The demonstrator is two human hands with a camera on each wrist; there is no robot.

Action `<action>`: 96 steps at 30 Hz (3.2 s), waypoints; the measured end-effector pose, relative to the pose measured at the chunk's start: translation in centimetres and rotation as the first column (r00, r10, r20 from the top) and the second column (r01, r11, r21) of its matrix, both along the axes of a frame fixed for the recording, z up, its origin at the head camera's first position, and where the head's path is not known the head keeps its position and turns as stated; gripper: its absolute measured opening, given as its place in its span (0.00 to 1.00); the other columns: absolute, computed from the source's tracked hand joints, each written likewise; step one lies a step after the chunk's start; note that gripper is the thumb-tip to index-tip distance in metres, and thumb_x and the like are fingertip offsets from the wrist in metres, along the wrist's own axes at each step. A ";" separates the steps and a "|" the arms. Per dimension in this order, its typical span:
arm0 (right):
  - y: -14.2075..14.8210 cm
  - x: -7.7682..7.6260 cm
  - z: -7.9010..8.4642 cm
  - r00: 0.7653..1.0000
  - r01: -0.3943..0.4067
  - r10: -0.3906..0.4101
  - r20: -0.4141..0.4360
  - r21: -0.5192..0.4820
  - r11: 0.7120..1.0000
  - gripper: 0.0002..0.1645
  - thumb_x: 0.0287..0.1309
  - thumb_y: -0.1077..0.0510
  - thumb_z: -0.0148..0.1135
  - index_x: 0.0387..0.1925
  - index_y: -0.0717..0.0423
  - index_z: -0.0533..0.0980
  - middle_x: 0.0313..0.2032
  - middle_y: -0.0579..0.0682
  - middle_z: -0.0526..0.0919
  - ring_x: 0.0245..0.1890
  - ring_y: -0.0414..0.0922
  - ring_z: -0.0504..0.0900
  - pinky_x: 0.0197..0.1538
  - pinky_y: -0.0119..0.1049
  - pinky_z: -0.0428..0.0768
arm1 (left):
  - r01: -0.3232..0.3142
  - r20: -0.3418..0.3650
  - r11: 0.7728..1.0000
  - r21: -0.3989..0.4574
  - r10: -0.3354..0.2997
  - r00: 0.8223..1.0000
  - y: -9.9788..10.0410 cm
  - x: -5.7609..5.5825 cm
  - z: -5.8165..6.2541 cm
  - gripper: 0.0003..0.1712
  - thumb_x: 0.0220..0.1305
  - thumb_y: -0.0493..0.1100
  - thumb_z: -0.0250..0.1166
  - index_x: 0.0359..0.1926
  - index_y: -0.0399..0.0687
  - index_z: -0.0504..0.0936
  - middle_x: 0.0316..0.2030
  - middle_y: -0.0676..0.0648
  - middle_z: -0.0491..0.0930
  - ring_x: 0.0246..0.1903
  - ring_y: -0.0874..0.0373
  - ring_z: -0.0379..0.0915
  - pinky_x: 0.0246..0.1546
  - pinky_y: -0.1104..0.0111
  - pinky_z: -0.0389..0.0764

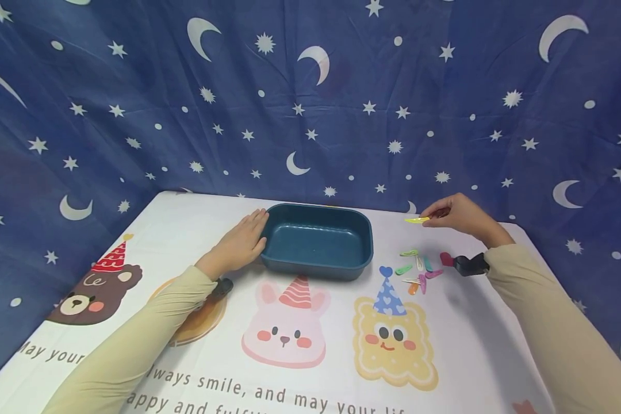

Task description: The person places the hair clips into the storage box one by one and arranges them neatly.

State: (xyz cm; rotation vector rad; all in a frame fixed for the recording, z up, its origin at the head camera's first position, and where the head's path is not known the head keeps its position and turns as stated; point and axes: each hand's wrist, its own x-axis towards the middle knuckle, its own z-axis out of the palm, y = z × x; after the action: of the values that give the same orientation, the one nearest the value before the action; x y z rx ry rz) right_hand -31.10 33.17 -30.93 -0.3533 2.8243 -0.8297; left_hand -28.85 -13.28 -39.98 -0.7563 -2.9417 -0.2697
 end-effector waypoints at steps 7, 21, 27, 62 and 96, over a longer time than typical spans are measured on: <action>-2.9 -1.1 0.9 0.998 -0.058 0.058 -0.020 -0.003 0.998 0.18 0.52 0.59 0.68 0.43 0.67 0.81 0.35 0.55 0.86 0.27 0.34 0.78 0.33 0.26 0.78 | 0.003 -0.006 1.000 0.002 -0.003 1.000 0.1 0.0 0.0 0.36 0.69 0.47 0.45 0.70 0.30 0.50 0.72 0.35 0.50 0.73 0.45 0.42 0.74 0.56 0.46; -8.4 -3.5 0.7 0.989 -0.135 0.133 -0.064 -0.036 0.990 0.11 0.49 0.62 0.69 0.37 0.62 0.84 0.30 0.53 0.86 0.28 0.42 0.80 0.35 0.31 0.82 | 0.011 -0.023 1.000 -0.003 -0.012 1.000 0.0 0.1 0.0 0.35 0.69 0.47 0.44 0.70 0.30 0.51 0.71 0.35 0.50 0.73 0.44 0.43 0.73 0.56 0.47; -10.4 -4.0 0.4 0.982 -0.184 0.180 -0.064 -0.065 0.981 0.10 0.49 0.62 0.69 0.36 0.62 0.84 0.29 0.53 0.86 0.27 0.41 0.79 0.33 0.28 0.80 | 0.006 -0.018 1.000 -0.009 -0.006 1.000 -0.1 0.1 0.0 0.35 0.69 0.46 0.44 0.70 0.30 0.50 0.72 0.35 0.49 0.73 0.45 0.42 0.74 0.56 0.46; -19.5 -5.9 -3.5 0.939 -0.342 0.331 -0.091 -0.162 0.926 0.09 0.47 0.64 0.69 0.34 0.63 0.85 0.30 0.56 0.86 0.25 0.39 0.76 0.31 0.24 0.77 | -0.001 0.006 1.000 0.001 0.001 1.000 -0.2 0.1 0.0 0.36 0.67 0.45 0.41 0.71 0.31 0.49 0.72 0.36 0.48 0.73 0.46 0.41 0.73 0.56 0.47; -25.9 -6.7 -7.9 0.932 -0.358 0.362 -0.014 -0.180 0.916 0.08 0.46 0.66 0.70 0.32 0.65 0.84 0.31 0.58 0.87 0.25 0.35 0.79 0.35 0.29 0.82 | 0.010 -0.010 1.000 -0.014 -0.010 1.000 -0.1 0.0 0.0 0.35 0.67 0.43 0.45 0.70 0.30 0.51 0.72 0.35 0.50 0.73 0.46 0.42 0.73 0.57 0.47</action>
State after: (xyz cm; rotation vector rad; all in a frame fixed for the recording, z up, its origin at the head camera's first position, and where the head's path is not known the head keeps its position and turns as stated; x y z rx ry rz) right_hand -37.78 7.24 -38.80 -0.8567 2.5507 -0.9938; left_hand -28.83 -13.41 -39.95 -0.7718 -2.9344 -0.2452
